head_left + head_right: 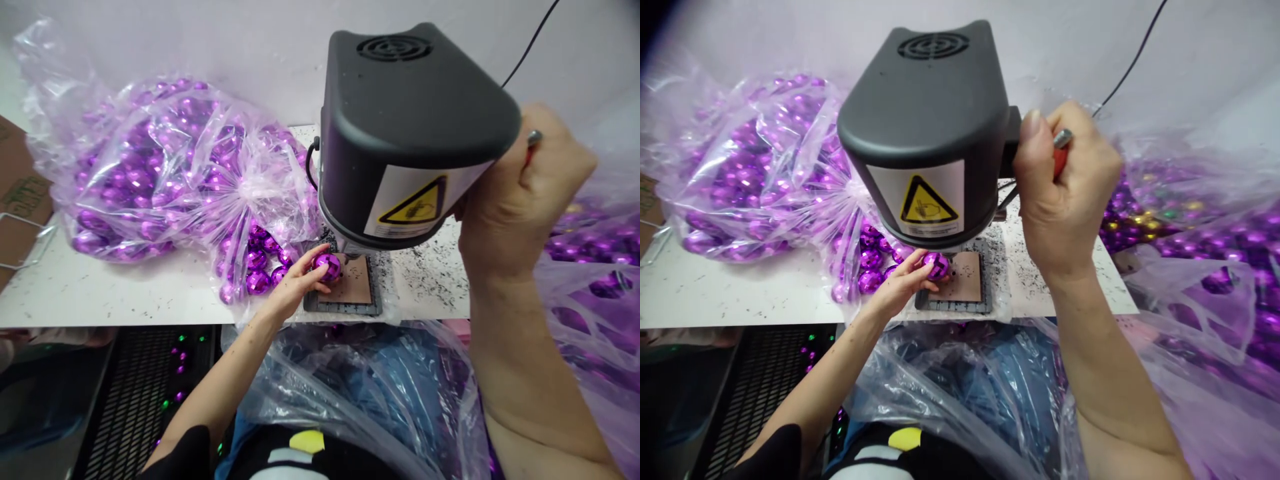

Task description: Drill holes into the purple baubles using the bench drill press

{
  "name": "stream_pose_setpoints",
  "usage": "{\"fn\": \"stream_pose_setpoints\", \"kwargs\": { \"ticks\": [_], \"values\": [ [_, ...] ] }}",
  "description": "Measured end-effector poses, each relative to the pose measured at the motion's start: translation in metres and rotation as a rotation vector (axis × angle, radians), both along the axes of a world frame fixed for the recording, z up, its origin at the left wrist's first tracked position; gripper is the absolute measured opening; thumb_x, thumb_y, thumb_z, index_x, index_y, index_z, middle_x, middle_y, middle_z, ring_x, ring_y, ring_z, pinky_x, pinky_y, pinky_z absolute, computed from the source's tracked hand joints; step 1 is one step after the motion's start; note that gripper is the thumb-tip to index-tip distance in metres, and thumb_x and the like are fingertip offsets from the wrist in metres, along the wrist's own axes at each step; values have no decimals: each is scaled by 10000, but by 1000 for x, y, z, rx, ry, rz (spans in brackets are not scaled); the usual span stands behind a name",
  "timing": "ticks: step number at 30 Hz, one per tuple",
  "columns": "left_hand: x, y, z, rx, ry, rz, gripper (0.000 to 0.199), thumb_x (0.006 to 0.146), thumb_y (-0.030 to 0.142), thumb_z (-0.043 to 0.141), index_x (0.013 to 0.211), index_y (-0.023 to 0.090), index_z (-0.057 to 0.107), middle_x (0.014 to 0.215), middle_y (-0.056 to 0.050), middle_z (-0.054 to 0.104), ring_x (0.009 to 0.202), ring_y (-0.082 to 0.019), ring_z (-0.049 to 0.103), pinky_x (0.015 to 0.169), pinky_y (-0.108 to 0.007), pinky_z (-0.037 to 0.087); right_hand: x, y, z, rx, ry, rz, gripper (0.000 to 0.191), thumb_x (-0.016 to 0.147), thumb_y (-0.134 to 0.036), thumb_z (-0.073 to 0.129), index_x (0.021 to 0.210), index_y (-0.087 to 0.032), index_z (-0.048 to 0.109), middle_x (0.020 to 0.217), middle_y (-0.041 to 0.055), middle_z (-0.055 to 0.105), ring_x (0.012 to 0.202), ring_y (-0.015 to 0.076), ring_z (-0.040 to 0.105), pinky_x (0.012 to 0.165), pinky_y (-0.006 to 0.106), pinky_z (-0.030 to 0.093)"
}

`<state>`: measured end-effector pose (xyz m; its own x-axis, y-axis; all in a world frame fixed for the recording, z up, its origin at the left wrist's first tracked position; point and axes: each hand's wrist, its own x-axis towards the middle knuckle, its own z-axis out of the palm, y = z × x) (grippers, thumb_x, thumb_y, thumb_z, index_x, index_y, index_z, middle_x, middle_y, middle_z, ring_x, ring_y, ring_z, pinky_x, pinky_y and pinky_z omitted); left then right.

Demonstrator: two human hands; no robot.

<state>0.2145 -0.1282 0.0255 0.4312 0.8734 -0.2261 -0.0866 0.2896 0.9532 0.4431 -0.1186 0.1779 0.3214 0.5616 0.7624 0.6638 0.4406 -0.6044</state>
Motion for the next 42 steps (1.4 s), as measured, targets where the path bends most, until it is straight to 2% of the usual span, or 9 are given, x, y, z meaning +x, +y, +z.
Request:
{"fn": "stream_pose_setpoints", "kwargs": {
  "ticks": [3, 6, 9, 13, 16, 21, 27, 35, 42],
  "values": [
    [3, 4, 0, -24, 28, -14, 532, 881, 522, 647, 1317, 237, 541, 1074, -60, 639, 738, -142, 696, 553, -211, 521, 1, 9, 4, 13, 13, 76, 644, 844, -755, 407, 668, -138, 350, 604, -51, 267, 584, 8, 261, 584, 208, 197],
    [7, 4, -4, 110, 219, 28, 506, 893, 527, 629, 1289, 223, 548, 995, -31, 642, 587, -79, 609, 452, -171, 414, 1, 15, 6, 45, 34, 141, 632, 833, -746, 438, 655, -151, 321, 614, -46, 253, 604, 16, 247, 590, 219, 193],
    [10, 2, -7, 342, 407, 25, 452, 917, 476, 617, 1286, 221, 562, 1013, -27, 643, 639, -86, 583, 586, -215, 492, 1, 17, 5, 68, 52, 158, 624, 825, -743, 460, 660, -155, 327, 621, -44, 255, 609, 23, 247, 596, 233, 190],
    [14, -3, -6, 701, 604, 15, 371, 951, 401, 601, 1275, 223, 575, 1156, -65, 621, 1010, -185, 622, 918, -323, 509, 1, 16, 3, 90, 65, 171, 629, 819, -750, 471, 658, -157, 335, 618, -42, 254, 602, 29, 240, 598, 249, 182],
    [18, -6, -2, 817, 694, -7, 357, 955, 398, 600, 1266, 224, 571, 1179, -73, 593, 1052, -195, 612, 926, -324, 501, 1, 16, 3, 77, 67, 161, 627, 820, -750, 474, 657, -158, 342, 611, -44, 265, 597, 30, 244, 602, 243, 199],
    [24, -11, -6, 870, 709, -11, 376, 947, 404, 609, 1261, 214, 531, 1199, -79, 588, 1059, -204, 611, 916, -332, 495, 0, 15, 1, 79, 87, 159, 617, 846, -730, 469, 663, -152, 355, 603, -49, 268, 594, 23, 245, 628, 237, 241],
    [35, -17, -28, 946, 735, 195, 454, 848, 389, 740, 1214, 201, 549, 1155, -91, 635, 1120, -253, 572, 1009, -410, 428, 0, 13, 3, 49, 65, 131, 633, 831, -739, 475, 666, -140, 357, 610, -49, 261, 601, 16, 241, 640, 223, 251],
    [38, -12, -25, 905, 807, 136, 433, 868, 365, 698, 1243, 217, 539, 1234, -81, 640, 1205, -265, 521, 1155, -505, 280, 2, 13, 3, 51, 81, 158, 493, 891, -556, 567, 675, -157, 376, 595, -43, 279, 581, 41, 260, 614, 249, 233],
    [39, -14, -28, 901, 810, 139, 391, 875, 352, 676, 1217, 213, 545, 1162, -74, 648, 1151, -259, 541, 1118, -483, 332, -6, -5, 1, 120, -42, 22, 442, 966, -465, 468, 680, -131, 427, 619, -19, 315, 589, 38, 286, 586, 238, 233]
  ]
}}
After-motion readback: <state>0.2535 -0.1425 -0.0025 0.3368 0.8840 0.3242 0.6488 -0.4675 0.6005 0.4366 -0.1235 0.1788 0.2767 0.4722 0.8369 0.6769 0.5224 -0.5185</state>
